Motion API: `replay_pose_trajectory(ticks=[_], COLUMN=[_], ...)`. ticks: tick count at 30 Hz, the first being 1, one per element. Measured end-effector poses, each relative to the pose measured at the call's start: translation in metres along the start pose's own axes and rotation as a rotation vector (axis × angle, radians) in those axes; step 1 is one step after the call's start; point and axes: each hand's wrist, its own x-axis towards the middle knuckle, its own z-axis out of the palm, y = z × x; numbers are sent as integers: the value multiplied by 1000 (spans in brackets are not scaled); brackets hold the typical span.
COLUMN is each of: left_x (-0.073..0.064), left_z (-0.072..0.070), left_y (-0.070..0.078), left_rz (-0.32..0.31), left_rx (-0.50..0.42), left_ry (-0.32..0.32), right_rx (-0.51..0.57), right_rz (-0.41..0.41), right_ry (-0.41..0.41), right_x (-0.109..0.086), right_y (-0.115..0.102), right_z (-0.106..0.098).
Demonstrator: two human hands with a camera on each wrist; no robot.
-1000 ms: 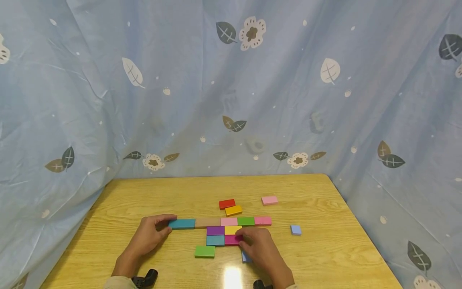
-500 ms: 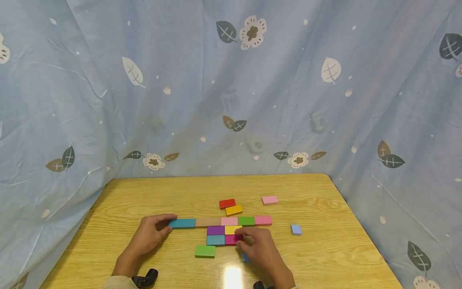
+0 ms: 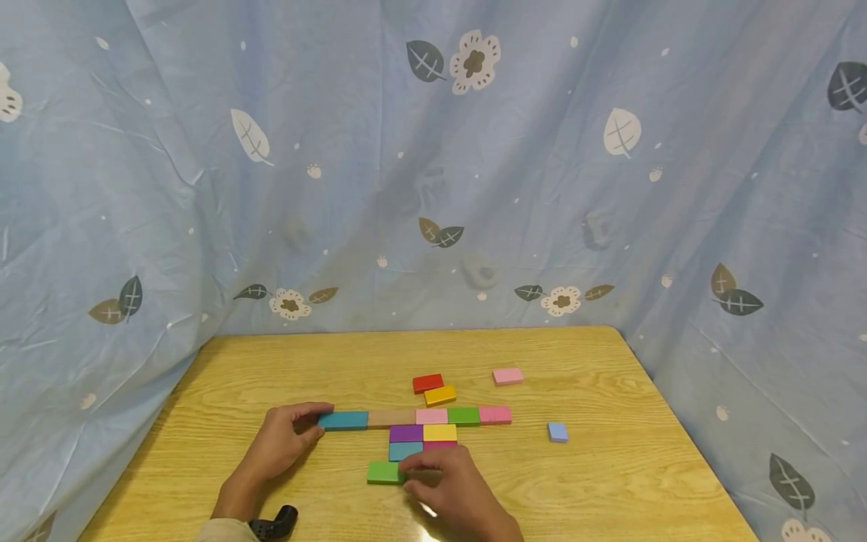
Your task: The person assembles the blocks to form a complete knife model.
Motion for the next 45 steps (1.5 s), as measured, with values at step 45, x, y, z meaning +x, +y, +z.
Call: replay_pose_trajectory(ticks=[45], left_x=[1], left_z=[1], left_y=[0], left_rz=[3], left_rx=[15], left_ry=[7], right_rx=[-66], right_rz=[154], right_ry=[-83], right_x=[6], right_y=[-15], right_z=[25])
